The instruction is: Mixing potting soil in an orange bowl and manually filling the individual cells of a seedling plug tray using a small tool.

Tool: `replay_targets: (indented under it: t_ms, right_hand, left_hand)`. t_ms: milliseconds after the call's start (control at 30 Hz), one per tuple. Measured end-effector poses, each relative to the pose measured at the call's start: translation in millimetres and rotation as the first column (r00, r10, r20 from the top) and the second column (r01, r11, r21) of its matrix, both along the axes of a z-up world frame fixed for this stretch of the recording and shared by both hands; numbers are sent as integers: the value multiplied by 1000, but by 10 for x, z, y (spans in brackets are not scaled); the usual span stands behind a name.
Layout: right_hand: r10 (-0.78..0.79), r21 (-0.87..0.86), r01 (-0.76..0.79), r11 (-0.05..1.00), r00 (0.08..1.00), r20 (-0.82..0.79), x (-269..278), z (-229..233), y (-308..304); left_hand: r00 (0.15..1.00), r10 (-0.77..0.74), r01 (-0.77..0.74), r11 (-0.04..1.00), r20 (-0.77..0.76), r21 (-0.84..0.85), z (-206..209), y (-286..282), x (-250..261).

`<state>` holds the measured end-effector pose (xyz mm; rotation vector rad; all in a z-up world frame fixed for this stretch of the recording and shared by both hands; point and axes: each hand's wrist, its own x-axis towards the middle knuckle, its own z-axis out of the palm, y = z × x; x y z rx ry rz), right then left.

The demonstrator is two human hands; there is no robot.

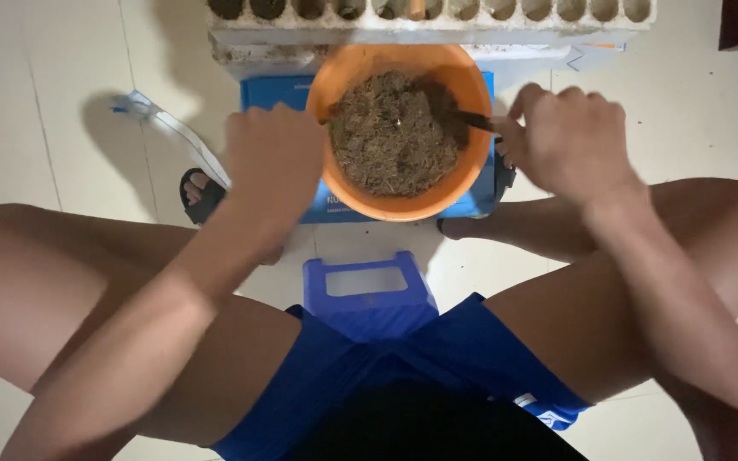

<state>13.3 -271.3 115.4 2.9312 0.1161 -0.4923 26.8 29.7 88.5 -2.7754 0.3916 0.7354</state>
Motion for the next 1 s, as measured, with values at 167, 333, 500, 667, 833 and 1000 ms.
replay_targets:
  t_ms: [167,333,500,667,833,1000]
  right_hand:
    - [-312,-208,281,937,941,-131,72,-164,575]
    - [-295,-225,245,943,927,-230,233,-707,667]
    - [-428,49,475,878,829,-360,249,-466,516]
    - [-342,178,404,898,891,-297,230,-425,603]
    - [-337,182,382,906,911,-238,26,-319,691]
    - [-138,342,135,930,990,-14,-153,-104,846]
  left_hand:
    - [993,103,-103,995,51,-1,-397,-337,-7]
    - [999,8,1,980,-47,198,-559,-503,159]
    - [966,141,-150,988,-218,-24,-386,-421,469]
    - [972,200,-219,960,-122,-175,-746,-300,603]
    - [921,290,-345,918,-258,-198,-575,-270,599]
    - [942,268,-307,930,-200,-201,-515,-197,546]
